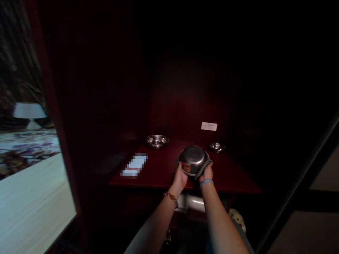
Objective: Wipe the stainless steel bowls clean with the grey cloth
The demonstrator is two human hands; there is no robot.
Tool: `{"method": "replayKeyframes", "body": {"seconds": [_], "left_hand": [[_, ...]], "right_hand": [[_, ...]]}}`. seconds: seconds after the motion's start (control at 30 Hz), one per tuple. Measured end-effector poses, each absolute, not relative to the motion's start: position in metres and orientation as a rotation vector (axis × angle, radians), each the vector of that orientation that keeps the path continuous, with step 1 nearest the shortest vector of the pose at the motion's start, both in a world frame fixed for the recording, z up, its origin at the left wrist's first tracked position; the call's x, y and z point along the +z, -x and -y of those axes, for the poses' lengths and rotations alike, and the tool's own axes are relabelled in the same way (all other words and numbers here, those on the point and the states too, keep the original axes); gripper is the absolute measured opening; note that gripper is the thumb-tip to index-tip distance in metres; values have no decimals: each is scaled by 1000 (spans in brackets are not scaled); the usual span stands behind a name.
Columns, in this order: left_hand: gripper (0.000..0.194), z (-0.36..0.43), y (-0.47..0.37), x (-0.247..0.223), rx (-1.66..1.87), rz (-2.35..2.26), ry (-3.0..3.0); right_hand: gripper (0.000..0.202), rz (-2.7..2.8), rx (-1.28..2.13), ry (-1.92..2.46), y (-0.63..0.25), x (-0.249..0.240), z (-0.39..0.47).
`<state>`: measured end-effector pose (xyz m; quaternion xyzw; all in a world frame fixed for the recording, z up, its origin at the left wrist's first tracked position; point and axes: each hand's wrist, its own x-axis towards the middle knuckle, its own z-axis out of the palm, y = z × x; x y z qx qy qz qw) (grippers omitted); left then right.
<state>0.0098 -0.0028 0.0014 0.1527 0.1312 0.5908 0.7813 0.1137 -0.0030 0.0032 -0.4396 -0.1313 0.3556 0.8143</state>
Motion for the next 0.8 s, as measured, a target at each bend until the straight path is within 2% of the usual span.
{"method": "replayKeyframes", "body": {"seconds": [0.27, 0.53, 0.63, 0.8], "left_hand": [[29, 3, -8, 5, 1393, -354, -243], [17, 6, -5, 6, 1511, -426, -219], [14, 7, -7, 5, 1531, -470, -208], [12, 10, -7, 3, 1549, -470, -261]], "right_hand": [[40, 236, 715, 1020, -119, 26, 19], [59, 214, 379, 1049, -156, 62, 54], [59, 630, 0, 1155, -148, 76, 71], [38, 1812, -373, 1256, -114, 71, 81]]}}
